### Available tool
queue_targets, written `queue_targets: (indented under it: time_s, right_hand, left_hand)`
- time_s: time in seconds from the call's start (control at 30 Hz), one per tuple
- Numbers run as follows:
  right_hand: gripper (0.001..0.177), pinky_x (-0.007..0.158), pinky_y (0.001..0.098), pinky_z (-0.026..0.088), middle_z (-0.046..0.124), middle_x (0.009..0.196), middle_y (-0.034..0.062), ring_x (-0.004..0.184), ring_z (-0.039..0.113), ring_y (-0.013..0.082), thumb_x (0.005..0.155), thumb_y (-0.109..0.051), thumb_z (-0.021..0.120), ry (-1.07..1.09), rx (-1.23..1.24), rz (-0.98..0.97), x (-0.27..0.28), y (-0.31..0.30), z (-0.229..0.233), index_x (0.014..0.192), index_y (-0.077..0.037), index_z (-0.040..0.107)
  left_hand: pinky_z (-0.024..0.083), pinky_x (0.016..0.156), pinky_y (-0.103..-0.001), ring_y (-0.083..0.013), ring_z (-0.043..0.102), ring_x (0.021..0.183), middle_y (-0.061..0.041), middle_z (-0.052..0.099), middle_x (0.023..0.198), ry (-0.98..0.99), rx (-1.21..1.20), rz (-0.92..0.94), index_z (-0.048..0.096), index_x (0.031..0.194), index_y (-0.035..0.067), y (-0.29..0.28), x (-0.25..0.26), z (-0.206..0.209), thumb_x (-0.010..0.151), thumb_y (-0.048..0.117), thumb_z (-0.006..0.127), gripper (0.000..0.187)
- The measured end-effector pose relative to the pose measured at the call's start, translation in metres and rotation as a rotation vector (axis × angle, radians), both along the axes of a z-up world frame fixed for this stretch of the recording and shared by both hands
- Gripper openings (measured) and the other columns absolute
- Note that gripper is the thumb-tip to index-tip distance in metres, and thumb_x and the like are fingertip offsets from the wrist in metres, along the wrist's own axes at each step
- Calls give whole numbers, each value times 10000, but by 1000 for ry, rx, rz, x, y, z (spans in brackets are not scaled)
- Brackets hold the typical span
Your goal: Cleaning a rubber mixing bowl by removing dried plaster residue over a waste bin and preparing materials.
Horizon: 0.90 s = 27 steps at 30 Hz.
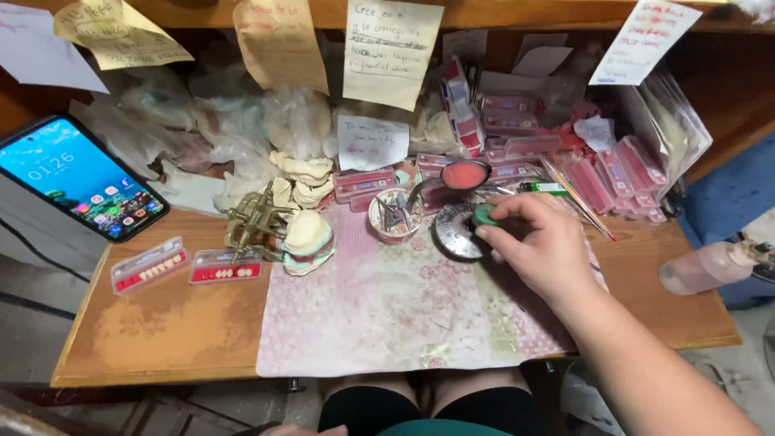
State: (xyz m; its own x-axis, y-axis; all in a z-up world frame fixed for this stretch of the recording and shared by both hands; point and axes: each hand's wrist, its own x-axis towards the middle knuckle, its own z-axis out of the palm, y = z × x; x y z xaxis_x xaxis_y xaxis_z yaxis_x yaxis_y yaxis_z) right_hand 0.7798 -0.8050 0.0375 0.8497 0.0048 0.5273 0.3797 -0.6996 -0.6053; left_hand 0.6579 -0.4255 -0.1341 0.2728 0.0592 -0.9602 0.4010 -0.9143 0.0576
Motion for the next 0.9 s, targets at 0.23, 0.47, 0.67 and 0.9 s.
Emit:
queue_targets:
  time_s: [0.23,0.47,0.67,0.9]
  right_hand:
    - [115,966,443,459,797,1113,102,1059,716,261,959,-216,750,-159,-312,79,3,14,6,945,-116,807]
    - [714,974,490,423,694,1263,134,1173,594,360,757,-571,819,314,-365,-159,-9,11,7,1263,-98,644]
    - [970,922,480,472,643,1276,212,1120,626,386,650,-488,932,422,-272,-150,-3,19,3,1365,-7,486]
    - [733,886,503,458,591,1164,246,1078,562,432,795,-344,924,87,-403,-157,-27,27,-5,1285,51,550]
  left_hand:
    - [441,1068,-235,-109,552,1398,23,648,1424,-86,185,-173,744,1262,293,-22,7,71,770,977,400,909]
    - [488,509,-236,-112,593,457,68,682,624,-2093,-682,-142,768,885,176,-3,-40,110,954,218,593,192]
    - [479,556,-306,-213,618,541,-7,740,738,-1846,-777,-194,746,1012,119,1,-45,137,962,156,620,141]
    - [549,700,-383,-241,694,711,-52,775,893,-1908,-633,-283,738,1018,58,1,-26,159,977,126,636,129]
